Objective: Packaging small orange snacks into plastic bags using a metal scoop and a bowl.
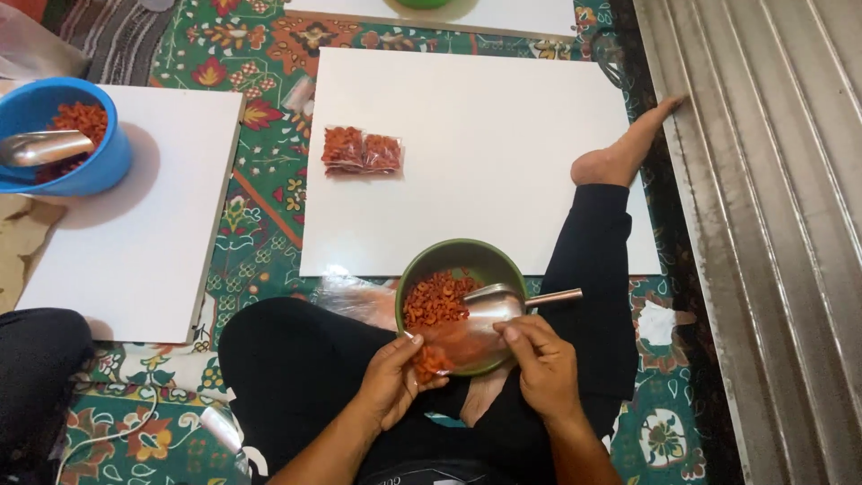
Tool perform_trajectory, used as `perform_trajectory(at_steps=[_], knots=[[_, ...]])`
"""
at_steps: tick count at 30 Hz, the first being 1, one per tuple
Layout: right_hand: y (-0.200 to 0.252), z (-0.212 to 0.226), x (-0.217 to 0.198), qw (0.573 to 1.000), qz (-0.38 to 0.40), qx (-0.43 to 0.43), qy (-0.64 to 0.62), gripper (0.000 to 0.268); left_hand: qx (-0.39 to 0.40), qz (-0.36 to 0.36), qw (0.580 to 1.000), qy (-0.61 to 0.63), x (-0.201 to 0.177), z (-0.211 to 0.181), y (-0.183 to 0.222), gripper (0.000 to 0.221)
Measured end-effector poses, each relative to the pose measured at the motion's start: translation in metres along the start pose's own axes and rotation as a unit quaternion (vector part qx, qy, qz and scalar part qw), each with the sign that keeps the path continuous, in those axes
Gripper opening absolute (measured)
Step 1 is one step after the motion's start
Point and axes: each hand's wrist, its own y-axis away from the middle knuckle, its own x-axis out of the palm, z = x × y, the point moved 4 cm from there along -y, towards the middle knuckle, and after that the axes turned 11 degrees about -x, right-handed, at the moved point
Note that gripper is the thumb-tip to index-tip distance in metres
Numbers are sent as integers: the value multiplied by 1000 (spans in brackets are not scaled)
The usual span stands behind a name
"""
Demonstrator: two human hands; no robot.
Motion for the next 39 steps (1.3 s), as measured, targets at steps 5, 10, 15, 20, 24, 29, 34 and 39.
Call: perform_trajectory(at_steps=[5,10,15,20,24,29,34,39], knots=[[2,12,2,999,-21,-22,21,22,6,4,1000,-12,2,-4,-2,34],[5,8,-3,999,19,-38,4,24,19,7,1000,-14,2,-4,1,36],[4,-20,-36,992,-13,-71,-99,52,8,23,1000,0,3,-4,4,39],[-9,-23,-119,970,-238,-47,9,25,15,34,999,14,-3,-1,1,38],[28,-116,-206,889,-403,69,206,53,20,46,998,27,-3,-2,-3,36],[87,-186,-201,930,-172,167,279,81,13,39,998,38,-6,0,-4,39],[121,-213,-202,850,-178,216,446,78,15,54,998,32,-4,-1,-3,36],[124,-276,-249,803,-129,394,428,68,6,33,998,45,-10,2,-8,39]])
